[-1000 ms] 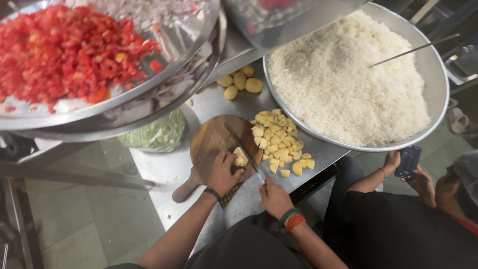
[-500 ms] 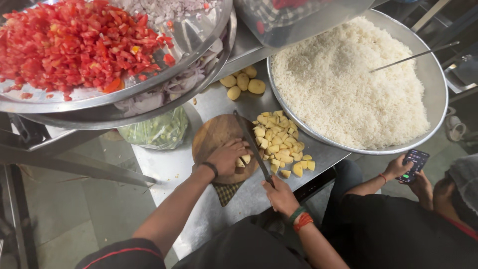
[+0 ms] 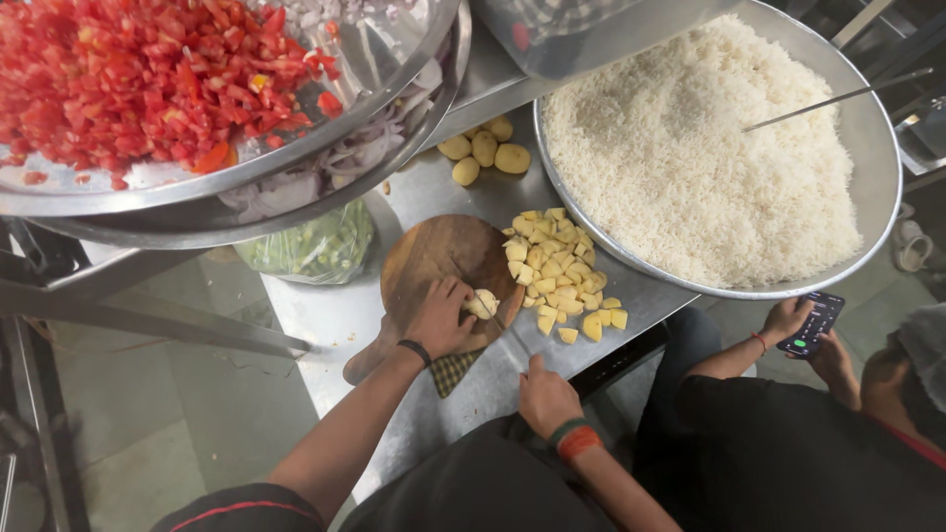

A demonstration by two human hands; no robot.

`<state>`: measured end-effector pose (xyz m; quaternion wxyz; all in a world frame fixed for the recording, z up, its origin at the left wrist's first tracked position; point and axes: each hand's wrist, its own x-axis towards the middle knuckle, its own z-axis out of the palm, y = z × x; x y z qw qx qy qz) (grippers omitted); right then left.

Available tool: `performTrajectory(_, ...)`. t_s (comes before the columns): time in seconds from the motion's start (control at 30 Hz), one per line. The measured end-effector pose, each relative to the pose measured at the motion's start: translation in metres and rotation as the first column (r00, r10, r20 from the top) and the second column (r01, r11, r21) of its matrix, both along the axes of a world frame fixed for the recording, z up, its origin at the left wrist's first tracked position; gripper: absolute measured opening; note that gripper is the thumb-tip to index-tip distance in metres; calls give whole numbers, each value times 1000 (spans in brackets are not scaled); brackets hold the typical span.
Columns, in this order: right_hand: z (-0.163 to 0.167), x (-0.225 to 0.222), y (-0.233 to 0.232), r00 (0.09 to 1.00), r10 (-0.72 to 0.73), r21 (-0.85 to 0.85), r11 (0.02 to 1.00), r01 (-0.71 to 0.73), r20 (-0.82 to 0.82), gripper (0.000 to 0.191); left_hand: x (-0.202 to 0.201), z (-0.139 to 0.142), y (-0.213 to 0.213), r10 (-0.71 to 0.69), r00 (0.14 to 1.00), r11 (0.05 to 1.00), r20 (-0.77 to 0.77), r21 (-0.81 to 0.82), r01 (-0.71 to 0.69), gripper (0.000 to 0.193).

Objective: The person cuts peeled potatoes into chunks on a round wooden cutting board with a knife, moving each finished piece onto a growing pile of cut potatoes beside the board. Large trays of chopped tomatoes, onions, and rice sit on the steel prep table around the work area.

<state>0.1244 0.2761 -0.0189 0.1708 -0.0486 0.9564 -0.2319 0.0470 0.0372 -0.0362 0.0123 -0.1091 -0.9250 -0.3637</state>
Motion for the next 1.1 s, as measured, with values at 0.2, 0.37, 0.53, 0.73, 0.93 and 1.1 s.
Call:
performTrajectory(0.2,4,-9,-4,1000,25,-58,998,-25,0,29,-3,-8,-7,50,994,999,-95,13,-49,20)
performTrajectory(0.37,0,-15,-7,992,-10,-155,988,30,129,30,-4,-6,-10,4,990,998,-144,64,5,15)
performTrajectory(0.53,-6,-23,2,1000,18,-369,929,-12,12,32,-25,14,-30,152,970,984,-191,126,-130,9)
performTrajectory(0.73,-36,-1,-5,993,121,-248,962,-113,17,30,-136,39,-45,447,894,894,-28,34,-446,23)
performTrajectory(0.93,-61,-16,15,992,-66,-154,987,48,-110,32,-238,35,-6,168,976,962,140,-241,-131,57)
performTrajectory(1.1,-53,-31,33,959,-257,-66,966,251,-118,33,-249,29,8,104,992,911,72,-406,-66,59)
